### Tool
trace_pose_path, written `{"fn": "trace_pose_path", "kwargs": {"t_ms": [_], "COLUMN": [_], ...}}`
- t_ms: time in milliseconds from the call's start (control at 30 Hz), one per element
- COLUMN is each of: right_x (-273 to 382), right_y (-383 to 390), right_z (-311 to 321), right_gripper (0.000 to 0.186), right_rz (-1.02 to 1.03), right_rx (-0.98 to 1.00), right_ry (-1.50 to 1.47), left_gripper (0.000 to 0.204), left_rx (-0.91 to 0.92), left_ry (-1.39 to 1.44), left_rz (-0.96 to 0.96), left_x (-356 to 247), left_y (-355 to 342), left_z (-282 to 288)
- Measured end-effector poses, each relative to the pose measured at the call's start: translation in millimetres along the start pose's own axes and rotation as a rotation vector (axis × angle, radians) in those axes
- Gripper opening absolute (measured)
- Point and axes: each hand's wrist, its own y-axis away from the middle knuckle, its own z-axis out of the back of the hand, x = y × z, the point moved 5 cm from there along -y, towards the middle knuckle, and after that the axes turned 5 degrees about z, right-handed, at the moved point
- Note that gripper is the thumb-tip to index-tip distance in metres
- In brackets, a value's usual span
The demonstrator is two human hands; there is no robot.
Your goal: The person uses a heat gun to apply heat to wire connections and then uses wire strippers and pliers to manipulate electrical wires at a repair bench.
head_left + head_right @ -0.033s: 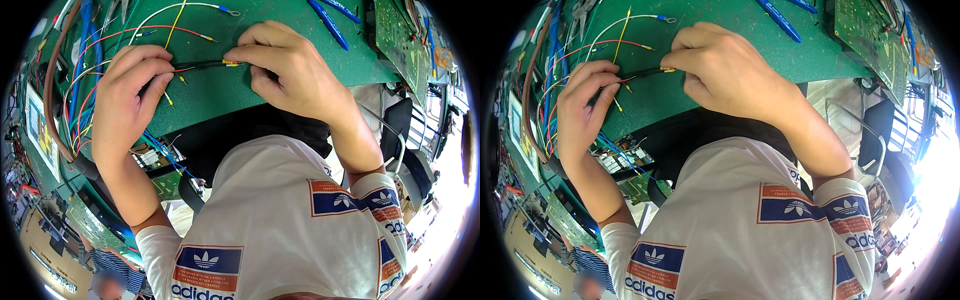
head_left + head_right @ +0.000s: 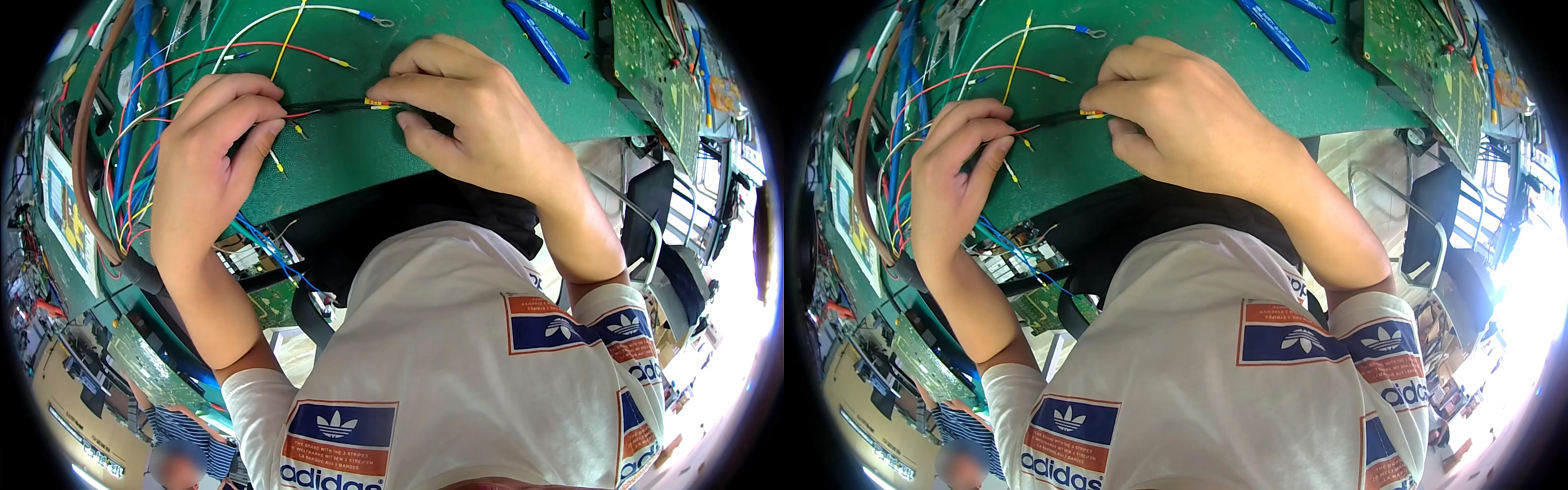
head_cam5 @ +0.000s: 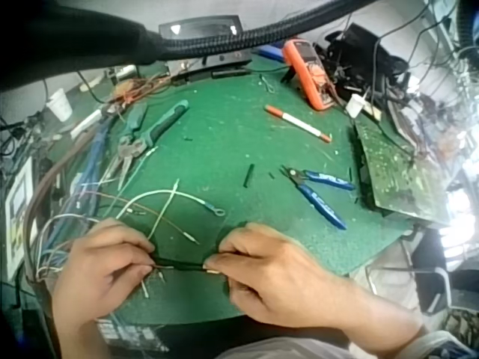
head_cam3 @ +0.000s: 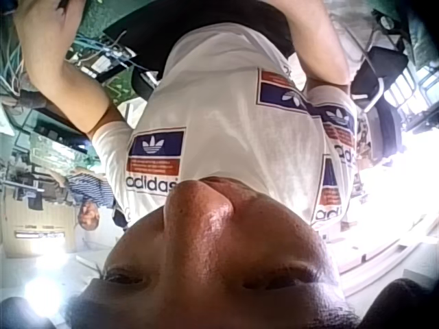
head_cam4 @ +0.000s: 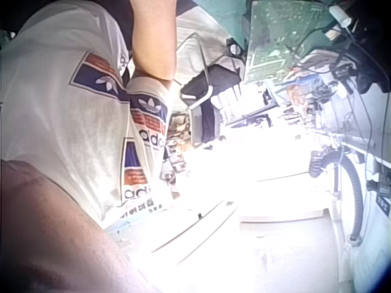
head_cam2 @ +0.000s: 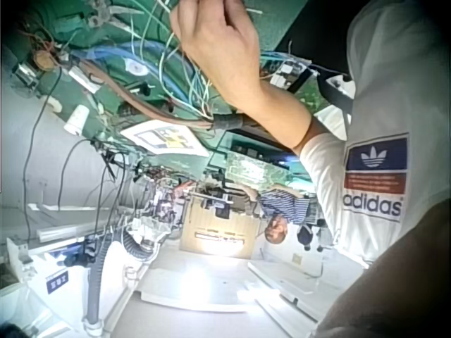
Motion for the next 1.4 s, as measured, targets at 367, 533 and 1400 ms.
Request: {"fn": "trace_pose_path", "kwargs": {"t_ms": [367,533,1400], "right_x": [1.5,2.6,1.8], "right_y": [-1.4,0.1,6.6], "right_z": [-4.8,-7.7,-8.9], "right_gripper": [0.014,0.015,0.019], "right_rz": [-0.006,-0.002,-0.05], "right_rx": [-0.073,-0.131,-0.252], "right_ry": [0.087,0.095,0.02], "left_gripper": [0.013,0.012,0.012], "left_rx": [-0.003,-0.008,-0.002], "left_ry": [0.023,0.036,-0.008], "left_rz": [-0.003,0.005,0.019], "left_x": [0.5,0.1,-5.1], "left_y": [-0.7,-0.8,-3.1], "left_z": [0.4,0.5,0.3]}}
